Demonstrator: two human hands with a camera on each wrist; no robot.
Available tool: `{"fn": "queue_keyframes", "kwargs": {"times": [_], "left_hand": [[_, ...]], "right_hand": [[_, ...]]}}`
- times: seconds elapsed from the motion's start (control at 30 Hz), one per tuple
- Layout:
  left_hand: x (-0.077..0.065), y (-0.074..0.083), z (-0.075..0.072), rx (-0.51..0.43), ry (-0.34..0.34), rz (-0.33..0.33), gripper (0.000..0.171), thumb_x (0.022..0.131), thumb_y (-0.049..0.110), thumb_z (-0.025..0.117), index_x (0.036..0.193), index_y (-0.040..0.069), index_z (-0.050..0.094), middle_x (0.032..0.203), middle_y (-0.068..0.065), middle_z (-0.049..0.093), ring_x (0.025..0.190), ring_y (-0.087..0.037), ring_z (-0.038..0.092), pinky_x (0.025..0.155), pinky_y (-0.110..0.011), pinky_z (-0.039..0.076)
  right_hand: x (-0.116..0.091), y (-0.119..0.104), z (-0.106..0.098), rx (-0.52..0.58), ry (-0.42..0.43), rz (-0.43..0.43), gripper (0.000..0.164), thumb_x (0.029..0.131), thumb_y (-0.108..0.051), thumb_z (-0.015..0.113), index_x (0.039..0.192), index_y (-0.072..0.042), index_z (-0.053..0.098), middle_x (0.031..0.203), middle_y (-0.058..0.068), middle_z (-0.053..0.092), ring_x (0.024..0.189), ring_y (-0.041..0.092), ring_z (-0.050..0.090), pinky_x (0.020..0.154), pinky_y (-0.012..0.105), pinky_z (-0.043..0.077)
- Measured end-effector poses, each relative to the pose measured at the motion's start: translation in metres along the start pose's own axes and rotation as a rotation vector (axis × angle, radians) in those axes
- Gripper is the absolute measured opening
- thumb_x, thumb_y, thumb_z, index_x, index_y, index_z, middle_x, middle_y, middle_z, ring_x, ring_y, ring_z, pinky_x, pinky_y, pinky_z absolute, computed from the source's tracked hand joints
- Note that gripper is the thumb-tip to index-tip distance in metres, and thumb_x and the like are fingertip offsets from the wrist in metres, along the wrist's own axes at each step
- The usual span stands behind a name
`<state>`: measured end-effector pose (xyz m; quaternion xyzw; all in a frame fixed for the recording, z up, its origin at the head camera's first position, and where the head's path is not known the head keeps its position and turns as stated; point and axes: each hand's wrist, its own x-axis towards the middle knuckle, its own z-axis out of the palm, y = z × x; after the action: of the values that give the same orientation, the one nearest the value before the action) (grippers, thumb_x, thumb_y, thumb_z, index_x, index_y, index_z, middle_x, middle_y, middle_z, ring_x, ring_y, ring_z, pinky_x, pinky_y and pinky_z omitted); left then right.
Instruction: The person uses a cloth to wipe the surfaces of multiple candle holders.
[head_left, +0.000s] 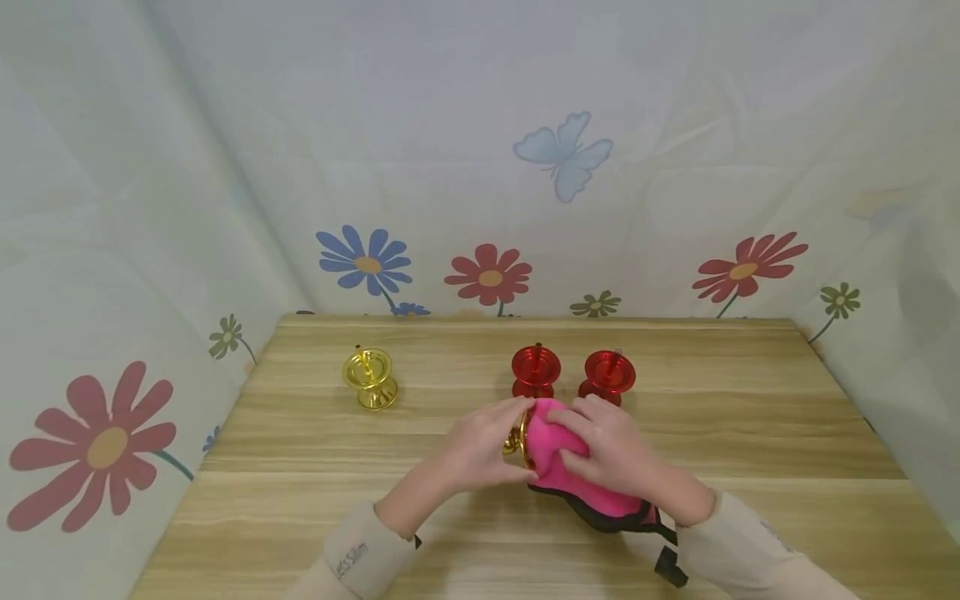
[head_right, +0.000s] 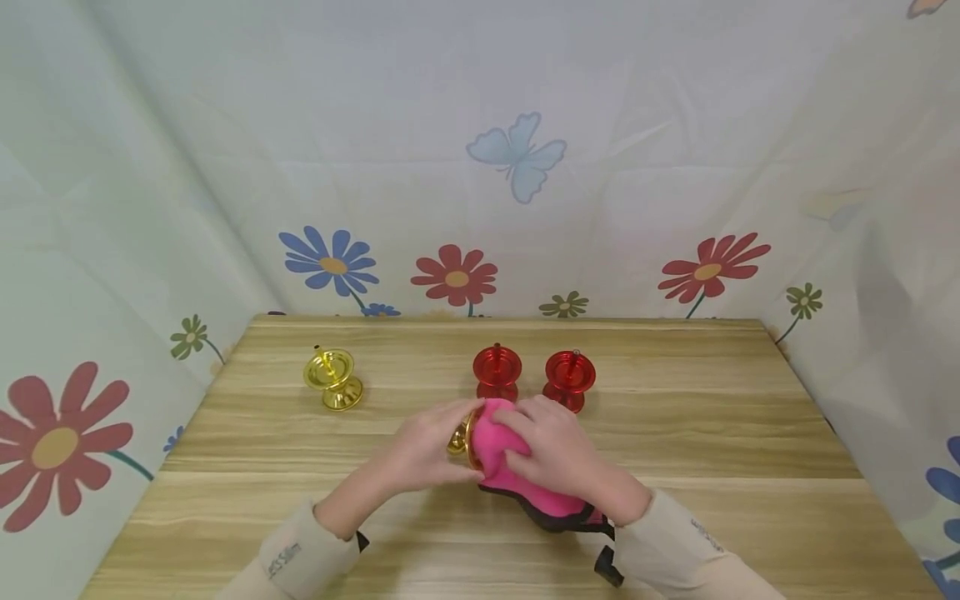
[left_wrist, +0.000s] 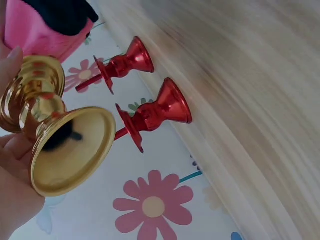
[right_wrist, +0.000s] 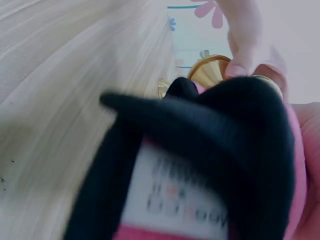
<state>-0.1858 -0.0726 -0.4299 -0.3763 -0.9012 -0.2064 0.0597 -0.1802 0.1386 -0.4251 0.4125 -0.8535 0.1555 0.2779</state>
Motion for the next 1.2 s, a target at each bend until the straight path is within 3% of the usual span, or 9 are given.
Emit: {"fn": "queue_keyframes", "kwargs": {"times": [0.17, 0.3, 0.53, 0.67, 0.9, 1.03, 1.2], "left_hand": [[-0.005, -0.003, 0.0, 0.06, 0.078, -0.019, 0.085, 0.065, 0.049, 0.072, 0.13, 0.005, 0.04, 0.13, -0.009, 0.049, 0.118, -0.019, 0.048, 0.093, -0.031, 0.044], [-0.008, -0.007, 0.0, 0.02, 0.113, -0.084, 0.084, 0.063, 0.048, 0.073, 0.13, 0.008, 0.04, 0.127, -0.007, 0.051, 0.113, -0.019, 0.052, 0.09, -0.03, 0.046], [-0.01, -0.012, 0.005, -0.274, 0.182, -0.282, 0.08, 0.062, 0.049, 0.074, 0.128, 0.02, 0.041, 0.107, 0.0, 0.062, 0.092, -0.011, 0.059, 0.077, -0.029, 0.05], [-0.01, -0.008, 0.007, -0.421, 0.241, -0.347, 0.081, 0.059, 0.046, 0.077, 0.128, 0.022, 0.042, 0.107, 0.001, 0.062, 0.093, -0.01, 0.057, 0.079, -0.032, 0.048], [-0.006, 0.004, 0.012, -0.501, 0.306, -0.329, 0.078, 0.059, 0.042, 0.078, 0.126, 0.027, 0.042, 0.104, 0.004, 0.063, 0.089, -0.007, 0.056, 0.072, -0.024, 0.046], [-0.005, 0.007, 0.015, -0.494, 0.342, -0.325, 0.079, 0.06, 0.045, 0.077, 0.127, 0.026, 0.041, 0.106, 0.001, 0.063, 0.093, -0.008, 0.058, 0.076, -0.025, 0.048], [-0.003, 0.009, 0.019, -0.45, 0.426, -0.292, 0.08, 0.059, 0.05, 0.075, 0.126, 0.02, 0.043, 0.103, -0.006, 0.065, 0.088, -0.013, 0.06, 0.072, -0.022, 0.05]], "right_hand": [[-0.002, 0.004, -0.008, 0.02, -0.029, 0.066, 0.038, 0.062, -0.015, 0.069, 0.099, -0.01, 0.063, 0.081, 0.0, 0.056, 0.072, 0.01, 0.047, 0.06, 0.023, 0.044], [-0.004, 0.009, -0.015, 0.07, -0.042, 0.122, 0.041, 0.064, -0.009, 0.07, 0.103, -0.009, 0.058, 0.085, 0.001, 0.057, 0.078, 0.011, 0.048, 0.063, 0.026, 0.045], [-0.01, 0.016, -0.02, 0.176, -0.01, 0.235, 0.048, 0.063, 0.007, 0.069, 0.107, -0.002, 0.052, 0.099, 0.008, 0.059, 0.085, 0.015, 0.053, 0.065, 0.026, 0.05], [-0.011, 0.015, -0.016, 0.214, 0.012, 0.209, 0.057, 0.063, 0.012, 0.065, 0.116, -0.003, 0.051, 0.103, 0.008, 0.06, 0.088, 0.017, 0.055, 0.069, 0.029, 0.051], [-0.012, 0.009, -0.006, 0.246, 0.036, 0.073, 0.053, 0.065, 0.015, 0.055, 0.11, -0.012, 0.061, 0.104, 0.005, 0.06, 0.095, 0.018, 0.052, 0.074, 0.034, 0.047], [-0.011, 0.005, -0.003, 0.263, 0.031, 0.079, 0.05, 0.067, 0.015, 0.055, 0.108, -0.012, 0.063, 0.106, 0.005, 0.058, 0.097, 0.019, 0.05, 0.075, 0.035, 0.046], [-0.01, -0.002, -0.001, 0.305, -0.026, 0.126, 0.051, 0.07, 0.013, 0.054, 0.113, -0.014, 0.06, 0.112, 0.005, 0.054, 0.102, 0.019, 0.047, 0.078, 0.036, 0.046]]}}
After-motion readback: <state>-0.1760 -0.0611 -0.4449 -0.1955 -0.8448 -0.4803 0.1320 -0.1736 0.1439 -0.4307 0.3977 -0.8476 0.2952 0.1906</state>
